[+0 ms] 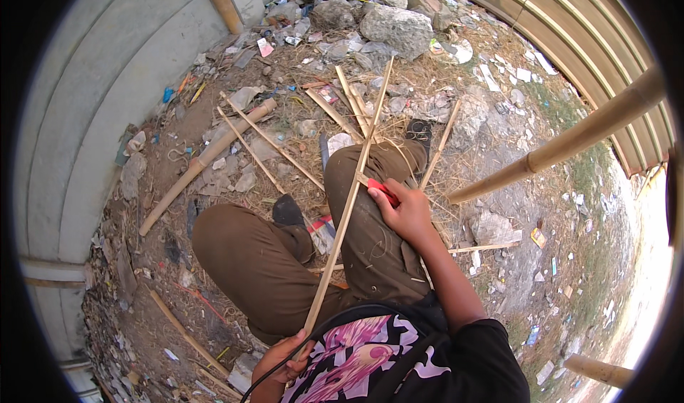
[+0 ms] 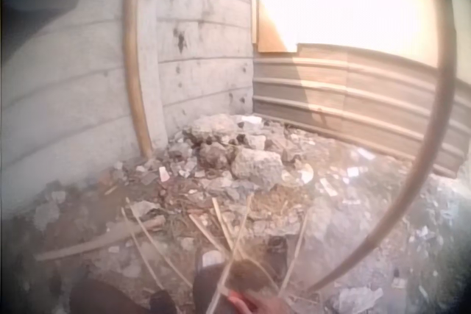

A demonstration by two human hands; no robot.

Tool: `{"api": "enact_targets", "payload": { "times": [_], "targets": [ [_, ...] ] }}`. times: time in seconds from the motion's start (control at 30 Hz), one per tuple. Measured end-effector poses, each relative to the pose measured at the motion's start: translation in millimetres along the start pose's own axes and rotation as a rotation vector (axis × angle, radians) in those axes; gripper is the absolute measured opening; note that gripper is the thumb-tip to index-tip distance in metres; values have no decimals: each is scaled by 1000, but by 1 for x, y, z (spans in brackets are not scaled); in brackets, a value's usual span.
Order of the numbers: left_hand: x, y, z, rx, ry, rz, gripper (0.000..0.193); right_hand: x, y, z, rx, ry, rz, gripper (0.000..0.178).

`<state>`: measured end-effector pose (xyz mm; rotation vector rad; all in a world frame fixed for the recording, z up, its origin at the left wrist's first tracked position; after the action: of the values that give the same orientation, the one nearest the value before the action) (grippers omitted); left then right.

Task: The person sits on the ground and uses a red utility knife to shave a long bamboo stick, removing thin strips of material. The person holds the bamboo with the left hand and scrapes along its length with the right hand, occasionally rotating the stick to work on different sides.

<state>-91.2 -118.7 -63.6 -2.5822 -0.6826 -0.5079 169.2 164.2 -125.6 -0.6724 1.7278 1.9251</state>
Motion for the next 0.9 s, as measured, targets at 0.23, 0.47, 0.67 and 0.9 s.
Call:
{"api": "enact_targets", "payload": {
  "times": [0.23, 0.47, 0.67, 0.9],
  "targets": [
    [-1, 3, 1, 68, 49, -12, 43, 10, -8, 30, 120, 12, 111, 47],
    [2, 1, 1, 97, 3, 34, 45, 25, -22, 52, 374, 137, 520, 51],
    [-9, 14, 3, 99, -88, 87, 44, -19, -4, 36, 207, 227, 259, 48],
    [-2, 13, 3, 102, -120, 130, 47, -39, 15, -5, -162, 48, -261, 40]
  ]
}}
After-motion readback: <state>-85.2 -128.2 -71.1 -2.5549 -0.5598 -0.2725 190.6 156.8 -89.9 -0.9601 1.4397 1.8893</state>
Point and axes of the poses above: each hand's wrist, its own z-axis towards the middle knuckle, its own x-axis out of the palm, y = z × x, the point moved 1 cm from there along z, towards the middle knuckle, and after that the axes turned 9 degrees about x, right-handed, at the moved point
